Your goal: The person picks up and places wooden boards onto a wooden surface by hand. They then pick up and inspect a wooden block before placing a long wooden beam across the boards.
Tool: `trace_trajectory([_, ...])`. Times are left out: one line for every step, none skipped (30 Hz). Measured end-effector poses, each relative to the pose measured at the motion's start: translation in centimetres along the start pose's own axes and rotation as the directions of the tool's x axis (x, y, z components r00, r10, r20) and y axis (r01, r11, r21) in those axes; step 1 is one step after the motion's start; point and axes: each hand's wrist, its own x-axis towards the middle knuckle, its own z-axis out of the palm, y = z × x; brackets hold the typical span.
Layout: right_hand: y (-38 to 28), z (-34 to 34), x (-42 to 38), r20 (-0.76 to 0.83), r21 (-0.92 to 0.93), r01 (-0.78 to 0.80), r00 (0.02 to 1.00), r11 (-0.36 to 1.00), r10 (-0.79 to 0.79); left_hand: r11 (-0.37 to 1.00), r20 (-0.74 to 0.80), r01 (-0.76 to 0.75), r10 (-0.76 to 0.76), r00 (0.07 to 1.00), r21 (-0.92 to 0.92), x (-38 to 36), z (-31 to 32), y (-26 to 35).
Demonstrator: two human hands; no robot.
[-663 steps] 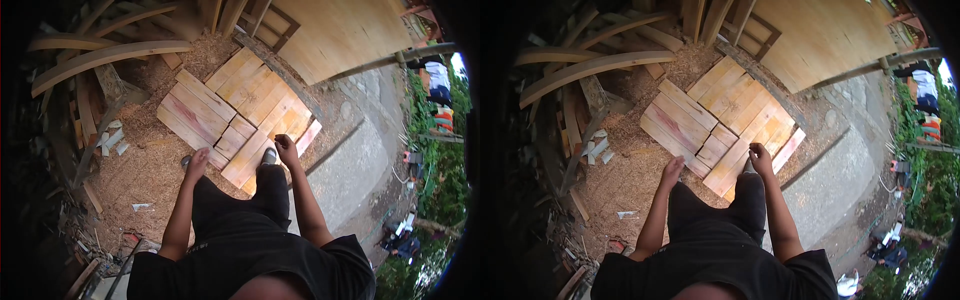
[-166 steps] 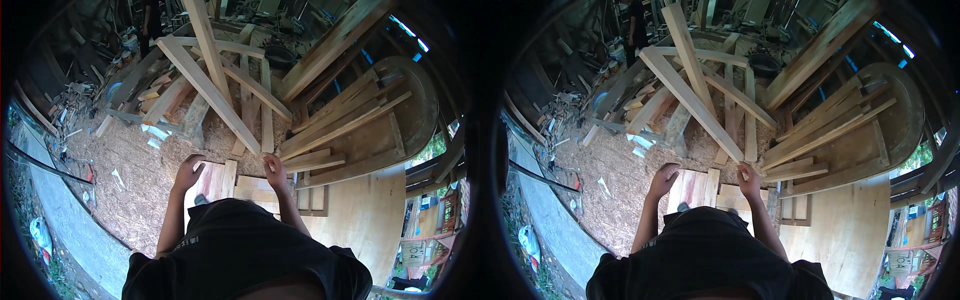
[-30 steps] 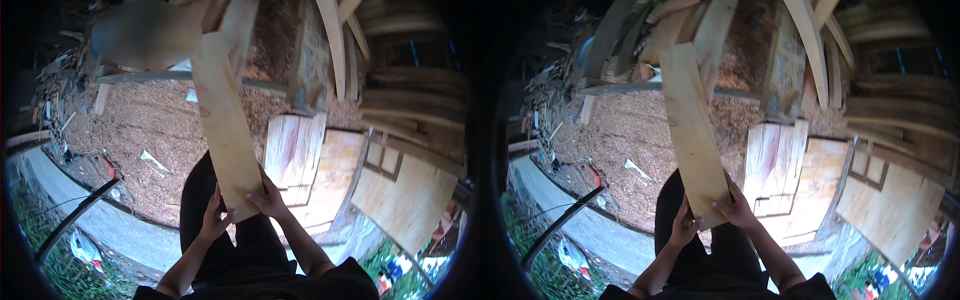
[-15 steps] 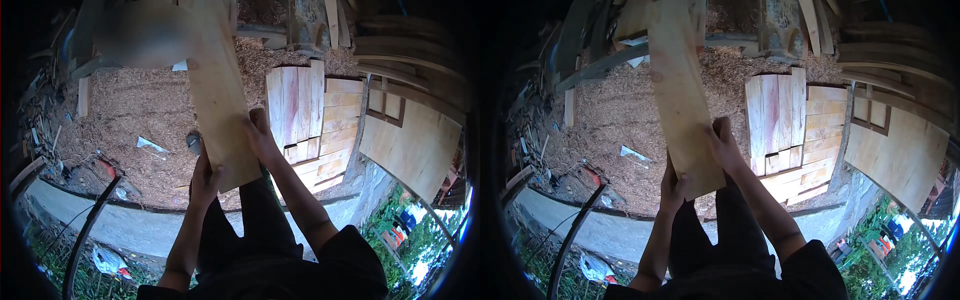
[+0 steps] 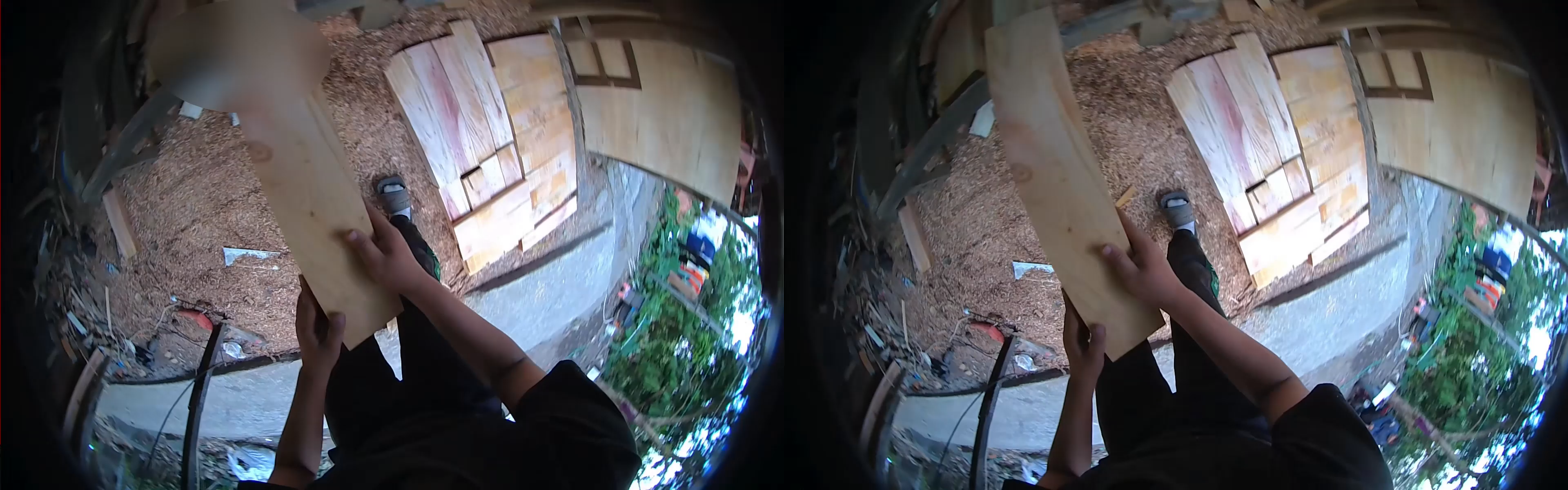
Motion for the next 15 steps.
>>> trace_trajectory([0.8, -0.6, -1.3, 0.039, 0.008, -0.032, 0.999, 0.999, 0.032, 0.999, 0.013, -0.026, 0.025, 1.000, 0.032, -1.2, 0.3, -0.5])
trace_trajectory([1.4, -1.3, -2.6, 0.054, 0.007, -0.089, 0.995, 0.996, 0.088, 0.997, -0.010, -0.041, 0.042, 0.999, 0.060, -2.4, 1.0, -1.2])
trace_trajectory([2.4, -1.7, -3.7, 0.036, 0.018, -0.090, 0.995, 0.996, 0.089, 0.997, 0.010, -0.039, 0.039, 0.999, 0.066, -3.3, 1.0, -1.6])
trace_trajectory([3.8, -2.1, -5.0, 0.029, 0.102, -0.071, 0.997, 0.992, 0.068, 0.983, 0.047, -0.065, 0.058, 0.997, 0.172, -4.3, 1.3, -1.9])
trace_trajectory([4.8, -2.6, -6.1, 0.024, 0.183, -0.048, 0.999, 0.982, 0.045, 0.957, 0.083, -0.096, 0.076, 0.994, 0.274, -5.1, 1.7, -2.3])
trace_trajectory([5.6, -3.3, -7.3, 0.031, 0.258, -0.111, 0.994, 0.960, 0.107, 0.921, 0.079, -0.191, 0.174, 0.982, 0.339, -5.6, 2.4, -3.5])
trace_trajectory([6.7, -4.1, -8.4, 0.020, 0.269, -0.109, 0.994, 0.957, 0.107, 0.919, 0.094, -0.193, 0.171, 0.981, 0.344, -5.8, 3.1, -3.9])
trace_trajectory([8.0, -4.9, -9.3, -0.030, 0.279, -0.091, 0.994, 0.956, 0.104, 0.926, 0.143, -0.157, 0.113, 0.983, 0.344, -6.0, 3.7, -4.3])
trace_trajectory([9.3, -5.8, -10.1, -0.082, 0.290, -0.073, 0.991, 0.954, 0.101, 0.930, 0.194, -0.121, 0.055, 0.979, 0.348, -6.0, 4.6, -4.3])
trace_trajectory([10.6, -6.9, -10.9, -0.099, 0.307, -0.067, 0.990, 0.949, 0.102, 0.929, 0.222, -0.103, 0.024, 0.975, 0.355, -5.7, 5.8, -4.6])
trace_trajectory([11.8, -8.1, -11.7, -0.154, 0.341, -0.095, 0.976, 0.935, 0.155, 0.924, 0.246, -0.111, 0.019, 0.969, 0.367, -4.9, 7.3, -4.7])
trace_trajectory([13.0, -9.3, -12.5, -0.207, 0.378, -0.117, 0.956, 0.918, 0.207, 0.885, 0.310, -0.168, 0.028, 0.950, 0.434, -4.0, 8.9, -4.8])
trace_trajectory([14.4, -10.6, -13.2, -0.234, 0.402, -0.097, 0.951, 0.911, 0.204, 0.837, 0.382, -0.235, 0.034, 0.924, 0.495, -3.5, 10.3, -5.0])
trace_trajectory([16.0, -11.9, -13.7, -0.279, 0.464, -0.079, 0.933, 0.883, 0.230, 0.868, 0.414, -0.171, -0.044, 0.909, 0.467, -3.6, 11.2, -6.7])
trace_trajectory([17.5, -13.4, -14.2, -0.324, 0.520, -0.054, 0.911, 0.852, 0.256, 0.856, 0.466, -0.208, -0.043, 0.884, 0.473, -2.9, 12.9, -8.1])
